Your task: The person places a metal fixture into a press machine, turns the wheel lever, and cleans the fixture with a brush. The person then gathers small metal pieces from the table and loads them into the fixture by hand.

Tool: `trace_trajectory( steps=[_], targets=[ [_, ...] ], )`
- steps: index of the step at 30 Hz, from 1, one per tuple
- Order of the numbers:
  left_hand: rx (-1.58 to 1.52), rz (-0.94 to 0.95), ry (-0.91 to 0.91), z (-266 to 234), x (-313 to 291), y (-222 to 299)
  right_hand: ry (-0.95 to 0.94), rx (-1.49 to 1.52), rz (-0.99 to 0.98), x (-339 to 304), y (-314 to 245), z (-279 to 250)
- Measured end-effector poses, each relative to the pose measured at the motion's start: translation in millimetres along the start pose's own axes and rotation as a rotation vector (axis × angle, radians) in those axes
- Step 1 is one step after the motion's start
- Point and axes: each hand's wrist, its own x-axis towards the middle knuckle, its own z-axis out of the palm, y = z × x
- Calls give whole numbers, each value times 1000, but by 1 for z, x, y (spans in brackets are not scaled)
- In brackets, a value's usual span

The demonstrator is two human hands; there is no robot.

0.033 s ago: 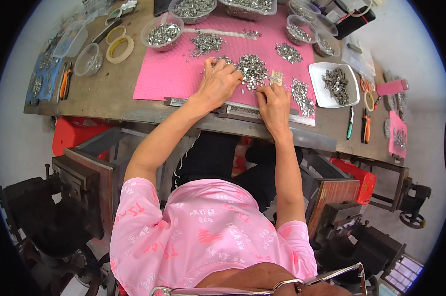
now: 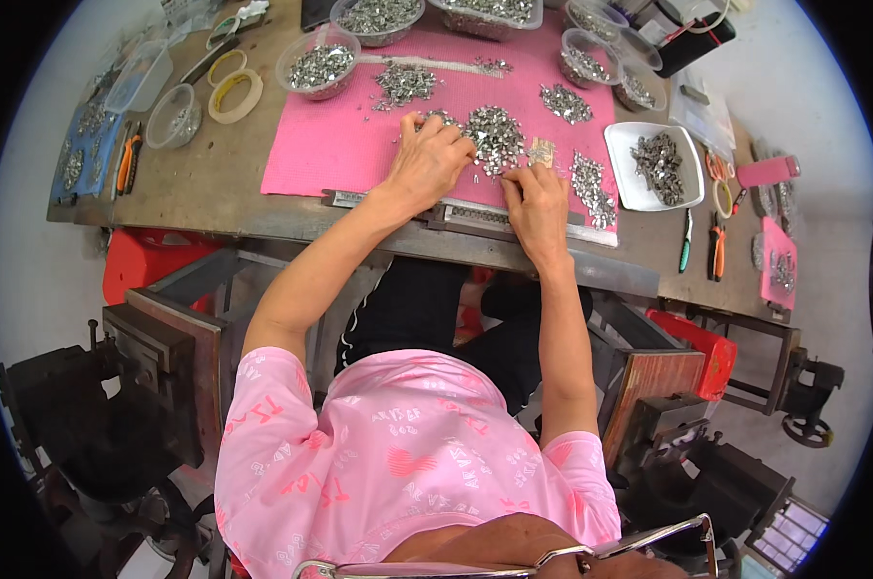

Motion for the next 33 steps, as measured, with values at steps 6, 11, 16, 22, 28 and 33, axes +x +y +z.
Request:
trace_trajectory(
  steps=[6,11,16,22,28,33],
  targets=[
    [-85,-10,33,-11,-4,8,-49,61,-13,1,-1,0],
    [-296,-95,-9,-37,-36,20,-109,317,-38,-10,-28,-10],
    [-420,-174,-30,-38,-55,31,-83,334,-90,-21,-43,-2],
    [-395,-124,2,-32,-60,28,-25,286,-131,-23,-44,1],
    [-377,-84,10,-31,-61,28,18,237,-35,-11,-16,-7],
    [-348,-85,27,-30,-60,29,-8,126,68,1,4,2]
  ],
)
